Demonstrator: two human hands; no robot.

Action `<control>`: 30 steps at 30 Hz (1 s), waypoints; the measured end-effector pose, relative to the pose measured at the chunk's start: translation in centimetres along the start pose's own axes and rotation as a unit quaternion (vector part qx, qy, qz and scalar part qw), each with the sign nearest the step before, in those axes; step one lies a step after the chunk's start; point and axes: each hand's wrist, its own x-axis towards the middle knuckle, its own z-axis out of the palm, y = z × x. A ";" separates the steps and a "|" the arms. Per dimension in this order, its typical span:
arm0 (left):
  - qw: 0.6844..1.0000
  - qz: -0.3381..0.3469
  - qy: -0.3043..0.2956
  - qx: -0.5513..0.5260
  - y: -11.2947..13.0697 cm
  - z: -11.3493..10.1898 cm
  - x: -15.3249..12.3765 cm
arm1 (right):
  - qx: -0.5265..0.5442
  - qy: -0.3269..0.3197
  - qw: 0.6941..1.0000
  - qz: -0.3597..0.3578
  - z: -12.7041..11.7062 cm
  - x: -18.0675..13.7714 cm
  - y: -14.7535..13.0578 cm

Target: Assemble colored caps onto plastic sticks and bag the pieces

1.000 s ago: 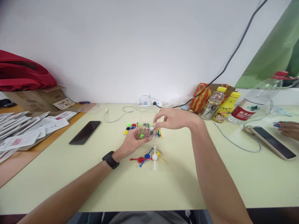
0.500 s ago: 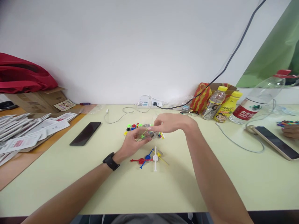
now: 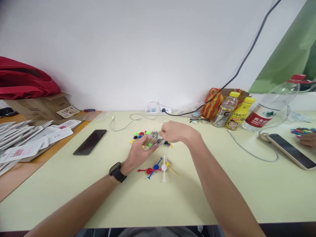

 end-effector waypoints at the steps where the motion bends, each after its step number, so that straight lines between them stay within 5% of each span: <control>1: 1.000 0.001 0.002 0.011 0.0 0.0 0.0 | -0.004 0.001 1.000 0.006 0.1 0.0 -0.1; 9: 0.997 -0.007 0.001 0.079 0.0 0.0 -0.1 | 0.009 0.005 1.000 -0.025 0.1 -0.4 -0.5; 17: 0.998 -0.048 -0.026 0.027 0.2 0.0 0.1 | 0.029 0.214 0.976 0.038 0.0 -0.4 -0.7; 25: 0.979 -0.076 -0.058 -0.182 0.5 0.4 0.0 | 0.083 0.207 0.974 0.035 -0.1 0.3 -0.3; 30: 0.975 -0.083 -0.066 -0.196 0.2 0.4 0.1 | 0.083 0.210 0.974 0.020 -0.4 -0.1 0.2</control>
